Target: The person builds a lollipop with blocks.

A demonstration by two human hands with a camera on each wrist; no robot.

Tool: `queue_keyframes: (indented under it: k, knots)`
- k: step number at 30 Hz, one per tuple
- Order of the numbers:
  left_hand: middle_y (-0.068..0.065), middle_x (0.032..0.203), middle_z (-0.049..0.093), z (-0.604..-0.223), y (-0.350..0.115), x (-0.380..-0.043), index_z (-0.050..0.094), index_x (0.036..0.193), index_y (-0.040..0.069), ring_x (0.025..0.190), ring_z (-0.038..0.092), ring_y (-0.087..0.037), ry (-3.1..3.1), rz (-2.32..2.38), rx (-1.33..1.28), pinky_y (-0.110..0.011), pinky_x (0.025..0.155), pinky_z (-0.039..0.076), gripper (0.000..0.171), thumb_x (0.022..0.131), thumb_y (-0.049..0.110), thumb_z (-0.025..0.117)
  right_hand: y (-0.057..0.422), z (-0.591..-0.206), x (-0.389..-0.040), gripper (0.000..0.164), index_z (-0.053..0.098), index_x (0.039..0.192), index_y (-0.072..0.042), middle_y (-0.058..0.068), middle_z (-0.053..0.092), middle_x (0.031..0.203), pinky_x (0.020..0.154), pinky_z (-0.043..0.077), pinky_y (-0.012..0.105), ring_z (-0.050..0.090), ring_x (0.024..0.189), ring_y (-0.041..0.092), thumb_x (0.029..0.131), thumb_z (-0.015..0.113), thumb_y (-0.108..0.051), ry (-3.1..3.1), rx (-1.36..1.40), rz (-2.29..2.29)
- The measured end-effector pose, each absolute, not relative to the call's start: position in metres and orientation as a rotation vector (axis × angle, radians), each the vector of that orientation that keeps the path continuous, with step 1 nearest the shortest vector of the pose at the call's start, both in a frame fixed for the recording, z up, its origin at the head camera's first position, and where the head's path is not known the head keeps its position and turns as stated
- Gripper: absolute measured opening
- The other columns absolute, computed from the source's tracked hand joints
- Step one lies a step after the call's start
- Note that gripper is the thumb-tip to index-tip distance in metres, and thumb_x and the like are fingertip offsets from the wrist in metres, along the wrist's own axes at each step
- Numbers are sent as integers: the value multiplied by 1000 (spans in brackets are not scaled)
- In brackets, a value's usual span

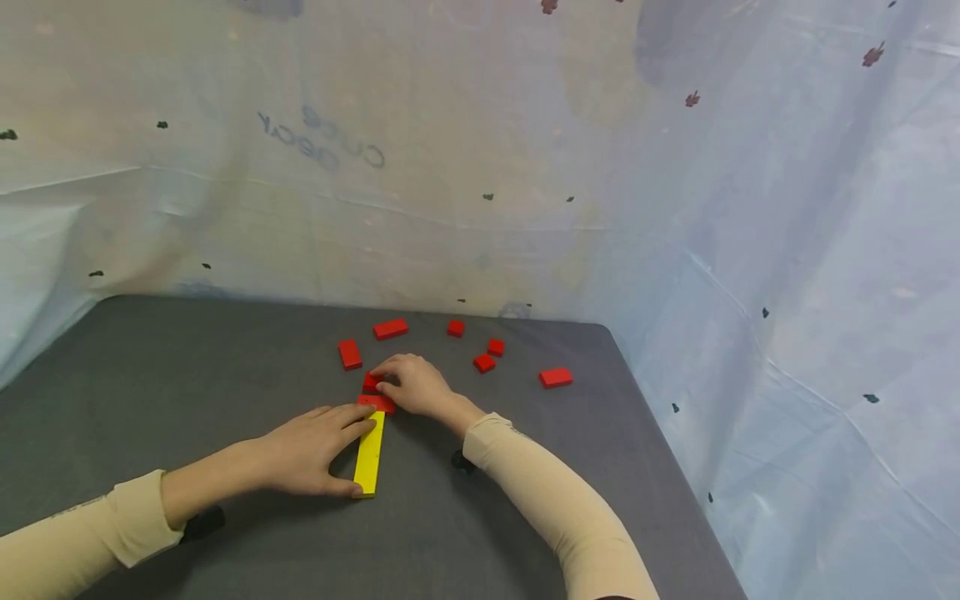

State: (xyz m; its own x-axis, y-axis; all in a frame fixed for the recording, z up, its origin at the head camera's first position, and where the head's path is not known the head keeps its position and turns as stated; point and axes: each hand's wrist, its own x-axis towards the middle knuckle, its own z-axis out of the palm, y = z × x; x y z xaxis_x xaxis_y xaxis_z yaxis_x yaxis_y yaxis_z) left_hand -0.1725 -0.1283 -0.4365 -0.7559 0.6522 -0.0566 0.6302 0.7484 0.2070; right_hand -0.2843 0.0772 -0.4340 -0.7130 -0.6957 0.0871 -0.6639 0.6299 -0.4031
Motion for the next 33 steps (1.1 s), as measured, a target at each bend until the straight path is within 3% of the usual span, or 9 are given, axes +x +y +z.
queue_keyframes:
  k: [33]
  knots:
    - [-19, 159, 44, -435, -128, -173, 53, 150, 0, 144, 44, -38, 2814, 271, 1051, -60, 116, 37, 96, 85, 68, 73, 74, -439, -281, 29, 73, 133, -17, 4, 66, 139, 117, 40, 43, 60, 130, 22, 105, 63, -16, 2727, -1204, -543]
